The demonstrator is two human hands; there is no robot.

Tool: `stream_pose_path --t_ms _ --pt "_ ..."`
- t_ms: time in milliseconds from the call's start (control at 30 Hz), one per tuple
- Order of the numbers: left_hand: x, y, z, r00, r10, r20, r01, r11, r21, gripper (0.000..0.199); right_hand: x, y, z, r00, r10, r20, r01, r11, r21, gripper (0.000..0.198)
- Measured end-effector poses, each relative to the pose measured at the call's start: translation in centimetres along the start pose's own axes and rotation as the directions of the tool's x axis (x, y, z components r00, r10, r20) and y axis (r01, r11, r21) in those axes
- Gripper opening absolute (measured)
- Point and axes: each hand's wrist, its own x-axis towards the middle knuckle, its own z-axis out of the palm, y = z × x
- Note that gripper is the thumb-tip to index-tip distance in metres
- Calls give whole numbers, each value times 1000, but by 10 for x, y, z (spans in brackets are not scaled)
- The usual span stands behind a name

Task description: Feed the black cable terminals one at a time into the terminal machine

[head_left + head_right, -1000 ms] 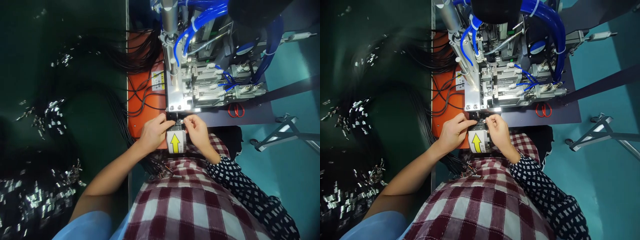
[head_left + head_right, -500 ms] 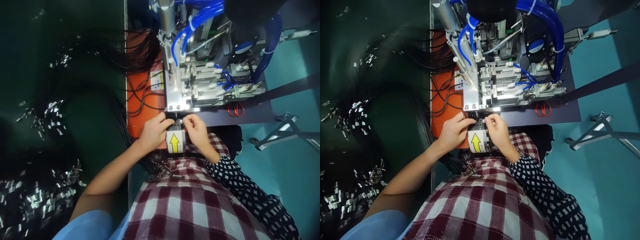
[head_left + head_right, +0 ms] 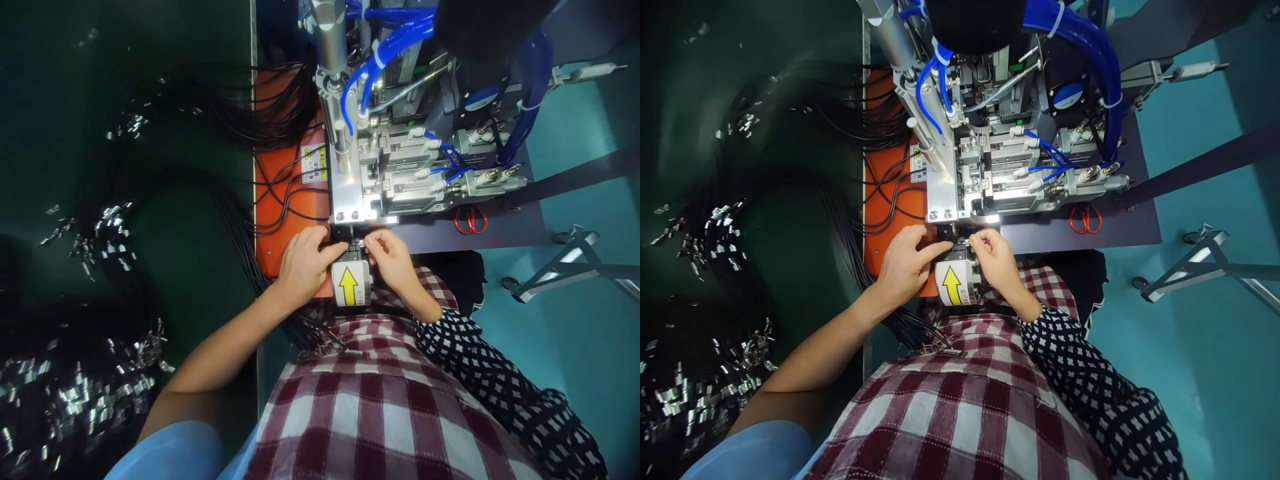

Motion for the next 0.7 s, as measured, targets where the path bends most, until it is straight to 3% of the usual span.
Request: stream_pose_path --t_ms 233,333,467,700 --pt "-14 8 -19 978 -79 190 69 996 59 48 0 5 -4 1000 -16 15 14 994 110 31" --pt "-9 22 -16 984 -89 154 82 995 51 41 -1 9 -7 1000 -28 -2 28 990 136 32" --pt "0 34 3 995 -28 96 39 992 -118 37 -2 12 -9 999 -45 4 44 991 124 31" --pt "1 27 14 997 -41 -71 25 978 -209 26 0 7 -8 998 -50 24 48 995 93 30"
